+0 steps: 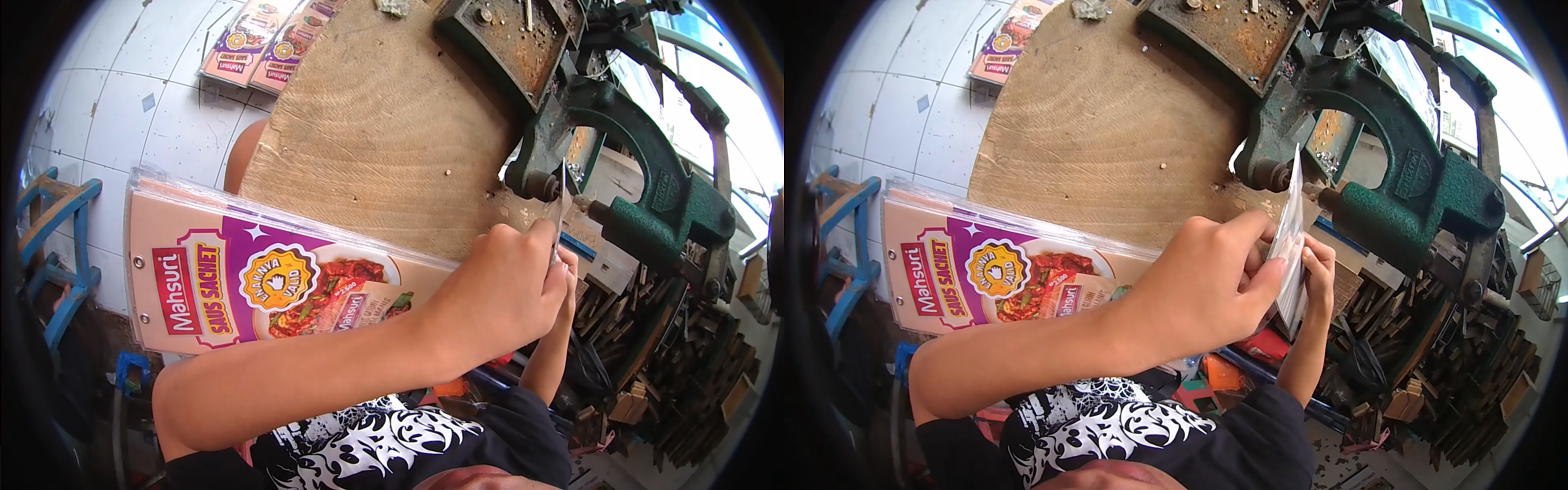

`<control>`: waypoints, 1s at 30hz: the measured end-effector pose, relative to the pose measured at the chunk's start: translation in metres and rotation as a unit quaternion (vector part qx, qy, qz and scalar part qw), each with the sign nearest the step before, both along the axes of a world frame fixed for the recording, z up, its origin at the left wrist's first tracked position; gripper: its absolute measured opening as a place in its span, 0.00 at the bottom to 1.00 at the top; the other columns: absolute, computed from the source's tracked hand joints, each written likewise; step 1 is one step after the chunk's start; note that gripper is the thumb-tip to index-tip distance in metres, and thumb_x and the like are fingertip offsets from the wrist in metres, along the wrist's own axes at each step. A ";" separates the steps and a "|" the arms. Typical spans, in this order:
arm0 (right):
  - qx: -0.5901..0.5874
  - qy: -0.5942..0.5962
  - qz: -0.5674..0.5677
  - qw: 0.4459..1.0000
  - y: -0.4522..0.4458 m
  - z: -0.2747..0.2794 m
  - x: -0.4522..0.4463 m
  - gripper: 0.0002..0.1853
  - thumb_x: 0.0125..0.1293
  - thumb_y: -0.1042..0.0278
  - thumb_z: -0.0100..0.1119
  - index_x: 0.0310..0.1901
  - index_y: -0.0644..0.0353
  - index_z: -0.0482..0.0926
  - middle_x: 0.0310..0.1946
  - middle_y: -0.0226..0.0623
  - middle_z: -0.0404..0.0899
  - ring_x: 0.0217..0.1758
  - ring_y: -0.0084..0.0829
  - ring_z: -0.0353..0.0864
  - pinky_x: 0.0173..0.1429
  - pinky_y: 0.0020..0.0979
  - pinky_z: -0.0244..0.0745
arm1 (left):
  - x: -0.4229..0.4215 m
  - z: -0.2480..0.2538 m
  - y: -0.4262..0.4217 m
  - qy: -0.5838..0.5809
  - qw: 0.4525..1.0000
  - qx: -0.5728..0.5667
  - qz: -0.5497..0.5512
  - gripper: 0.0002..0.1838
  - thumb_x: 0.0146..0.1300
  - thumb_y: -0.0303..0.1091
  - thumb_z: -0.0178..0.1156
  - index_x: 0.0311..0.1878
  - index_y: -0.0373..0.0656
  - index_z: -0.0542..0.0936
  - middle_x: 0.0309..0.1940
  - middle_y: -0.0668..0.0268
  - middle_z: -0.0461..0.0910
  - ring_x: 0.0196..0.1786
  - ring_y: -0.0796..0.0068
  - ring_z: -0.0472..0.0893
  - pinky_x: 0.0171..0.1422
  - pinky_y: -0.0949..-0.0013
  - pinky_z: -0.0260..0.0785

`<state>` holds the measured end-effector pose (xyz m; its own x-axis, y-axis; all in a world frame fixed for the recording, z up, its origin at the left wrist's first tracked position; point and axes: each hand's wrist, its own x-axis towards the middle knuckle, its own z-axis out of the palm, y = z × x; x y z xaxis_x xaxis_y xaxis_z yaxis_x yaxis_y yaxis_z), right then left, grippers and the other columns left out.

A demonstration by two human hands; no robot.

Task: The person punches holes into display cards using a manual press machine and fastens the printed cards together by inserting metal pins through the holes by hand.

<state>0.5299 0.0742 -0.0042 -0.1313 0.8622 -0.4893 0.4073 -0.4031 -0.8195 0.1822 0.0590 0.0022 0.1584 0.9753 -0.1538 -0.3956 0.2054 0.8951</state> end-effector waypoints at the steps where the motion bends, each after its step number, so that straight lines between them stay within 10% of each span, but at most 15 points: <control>1: 0.015 0.001 -0.012 1.000 -0.002 0.001 0.001 0.28 0.66 0.54 0.63 0.55 0.75 0.82 0.47 0.39 0.86 0.47 0.25 0.83 0.57 0.28 0.75 | 0.000 -0.001 0.000 0.000 1.000 0.000 0.000 0.10 0.64 0.27 0.61 0.41 0.27 0.79 0.24 0.46 0.84 0.28 0.53 0.87 0.33 0.60 0.79; 30: 0.044 -0.088 0.016 0.995 -0.004 0.015 0.018 0.28 0.68 0.57 0.62 0.58 0.77 0.80 0.49 0.39 0.85 0.51 0.27 0.81 0.60 0.27 0.71 | -0.001 -0.004 0.000 0.001 1.000 0.011 0.019 0.08 0.63 0.26 0.61 0.39 0.29 0.76 0.22 0.45 0.82 0.28 0.51 0.87 0.31 0.58 0.77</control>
